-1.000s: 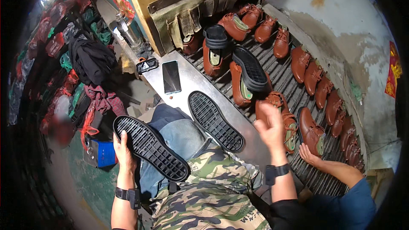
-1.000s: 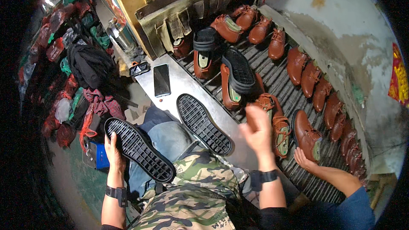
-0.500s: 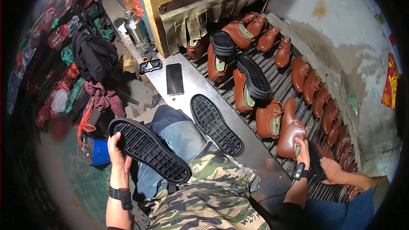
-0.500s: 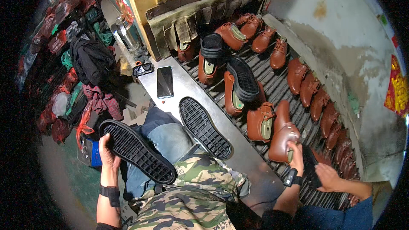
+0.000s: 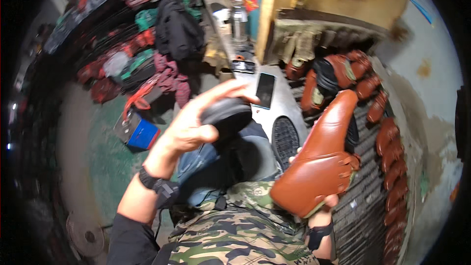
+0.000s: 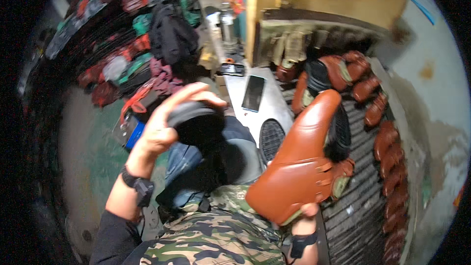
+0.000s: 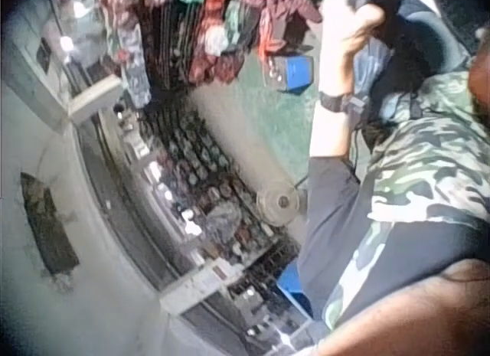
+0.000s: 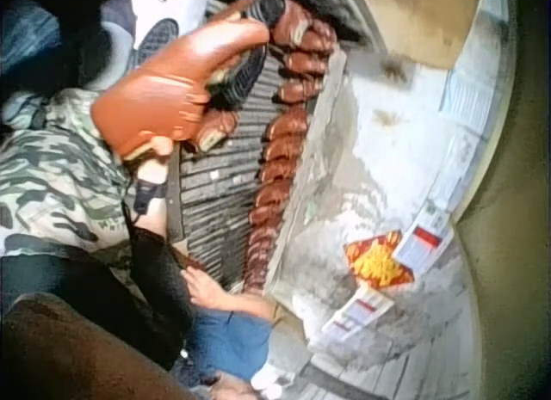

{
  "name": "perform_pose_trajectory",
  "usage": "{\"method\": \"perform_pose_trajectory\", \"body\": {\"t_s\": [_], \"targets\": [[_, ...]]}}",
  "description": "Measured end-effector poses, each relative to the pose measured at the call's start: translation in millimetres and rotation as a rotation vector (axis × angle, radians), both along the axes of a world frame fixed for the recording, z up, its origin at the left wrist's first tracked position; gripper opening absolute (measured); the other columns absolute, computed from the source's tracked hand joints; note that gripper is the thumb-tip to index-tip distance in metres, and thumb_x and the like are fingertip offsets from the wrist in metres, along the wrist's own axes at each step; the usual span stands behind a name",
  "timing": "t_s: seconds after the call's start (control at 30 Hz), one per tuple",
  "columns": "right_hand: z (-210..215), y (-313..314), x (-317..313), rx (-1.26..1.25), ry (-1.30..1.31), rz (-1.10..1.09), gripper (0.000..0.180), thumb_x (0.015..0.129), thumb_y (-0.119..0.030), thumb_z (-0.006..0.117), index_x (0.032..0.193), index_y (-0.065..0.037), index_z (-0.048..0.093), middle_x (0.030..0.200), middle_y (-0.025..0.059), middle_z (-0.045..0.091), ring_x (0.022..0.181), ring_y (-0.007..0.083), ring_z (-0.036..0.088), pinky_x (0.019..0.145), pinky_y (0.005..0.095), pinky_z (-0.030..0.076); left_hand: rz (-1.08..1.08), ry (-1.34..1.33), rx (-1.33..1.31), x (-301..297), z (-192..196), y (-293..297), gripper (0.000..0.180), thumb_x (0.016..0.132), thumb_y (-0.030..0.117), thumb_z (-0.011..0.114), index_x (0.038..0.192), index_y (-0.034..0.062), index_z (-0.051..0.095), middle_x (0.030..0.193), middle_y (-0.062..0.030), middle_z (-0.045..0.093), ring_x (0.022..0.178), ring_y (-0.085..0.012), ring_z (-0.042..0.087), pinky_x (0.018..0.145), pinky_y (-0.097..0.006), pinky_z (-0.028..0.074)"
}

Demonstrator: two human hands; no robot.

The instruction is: Checking the quality of shoes and matching them with soles on a conveyor belt in a shoe manufacturing facility.

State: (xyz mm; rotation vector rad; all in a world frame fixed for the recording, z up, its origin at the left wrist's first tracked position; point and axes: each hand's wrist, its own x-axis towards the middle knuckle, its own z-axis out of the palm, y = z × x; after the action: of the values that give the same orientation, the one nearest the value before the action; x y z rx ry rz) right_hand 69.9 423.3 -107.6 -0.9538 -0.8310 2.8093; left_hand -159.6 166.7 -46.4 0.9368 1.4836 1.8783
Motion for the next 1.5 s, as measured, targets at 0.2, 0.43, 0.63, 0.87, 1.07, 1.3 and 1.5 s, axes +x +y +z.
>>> {"method": "perform_pose_trajectory", "body": {"t_s": [0.2, 0.43, 0.63, 0.87, 1.07, 1.3, 1.5], "targets": [[-48.1, -73.3, 7.9, 0.721, 0.349, 0.254, 0.139, 0.058, -0.042, 0.099, 0.162, -0.004, 0.016, 0.155, 0.024, 0.037, 0.139, 0.042, 0.046, 0.116, 0.0547, 0.04, -0.1, -0.494, 0.198, 16.5, -44.1, 7.3, 0.114, 0.082, 0.082, 0.054, 0.162, 0.0061, 0.024, 0.147, -0.0162, 0.054, 0.138, -0.028, 0.052, 0.12, -0.045, 0.038], [-88.2, -80.2, 31.1, 1.328, 0.455, 0.494, 0.137, 0.06, -0.044, 0.094, 0.162, -0.001, 0.012, 0.159, 0.0238, 0.029, 0.145, 0.0426, 0.037, 0.12, 0.0527, 0.032, -0.138, -0.323, 0.084, 0.1, -29.0, 12.3, 0.106, 0.09, 0.08, 0.043, 0.162, 0.0038, 0.028, 0.146, -0.0152, 0.056, 0.138, -0.024, 0.051, 0.121, -0.042, 0.036], [-78.8, -80.7, 24.5, 1.345, 0.501, 0.489, 0.136, 0.062, -0.043, 0.094, 0.161, 0.0, 0.012, 0.158, 0.0247, 0.03, 0.144, 0.0453, 0.035, 0.12, 0.0553, 0.03, -0.144, -0.257, 0.057, -1.6, -30.9, 16.5, 0.103, 0.094, 0.081, 0.035, 0.161, 0.0036, 0.03, 0.145, -0.0157, 0.056, 0.137, -0.0241, 0.052, 0.12, -0.04, 0.036], [-65.7, -78.9, 7.4, 1.288, 0.588, 0.474, 0.136, 0.06, -0.037, 0.096, 0.162, -0.004, 0.013, 0.156, 0.0268, 0.03, 0.141, 0.0457, 0.04, 0.117, 0.0551, 0.037, -0.165, -0.336, 0.006, 2.7, -23.6, 18.7, 0.093, 0.1, 0.075, 0.033, 0.161, 0.005, 0.033, 0.148, -0.0136, 0.054, 0.139, -0.0221, 0.049, 0.12, -0.04, 0.035], [-47.2, -74.5, 2.7, 1.396, 0.623, 0.521, 0.136, 0.059, -0.034, 0.098, 0.162, -0.007, 0.013, 0.149, 0.0258, 0.036, 0.136, 0.0456, 0.044, 0.114, 0.0538, 0.04, -0.105, 0.051, -0.163, 0.3, -11.1, 5.6, 0.086, 0.102, 0.066, 0.046, 0.162, 0.0055, 0.033, 0.155, -0.0112, 0.048, 0.143, -0.0209, 0.044, 0.121, -0.039, 0.031], [-37.3, -68.5, -8.0, 1.441, 0.668, 0.632, 0.143, 0.059, -0.032, 0.099, 0.163, -0.013, 0.003, 0.144, 0.0254, 0.037, 0.135, 0.0458, 0.043, 0.111, 0.054, 0.043, 0.086, 0.219, -0.379, 29.4, -0.9, -7.6, 0.099, 0.078, 0.028, 0.09, 0.158, 0.0036, 0.036, 0.148, -0.0135, 0.052, 0.136, -0.0194, 0.051, 0.119, -0.038, 0.037], [-22.6, -64.5, -53.0, 0.615, 0.634, 0.132, 0.128, 0.076, -0.071, 0.079, 0.164, -0.003, 0.016, 0.162, 0.0194, 0.032, 0.154, 0.0336, 0.027, 0.126, 0.0488, 0.017, 0.136, 0.161, -0.223, 46.1, -11.7, -5.5, 0.09, 0.075, 0.021, 0.093, 0.145, 0.0056, 0.039, 0.138, -0.0115, 0.051, 0.133, -0.0205, 0.05, 0.115, -0.037, 0.039]]}}
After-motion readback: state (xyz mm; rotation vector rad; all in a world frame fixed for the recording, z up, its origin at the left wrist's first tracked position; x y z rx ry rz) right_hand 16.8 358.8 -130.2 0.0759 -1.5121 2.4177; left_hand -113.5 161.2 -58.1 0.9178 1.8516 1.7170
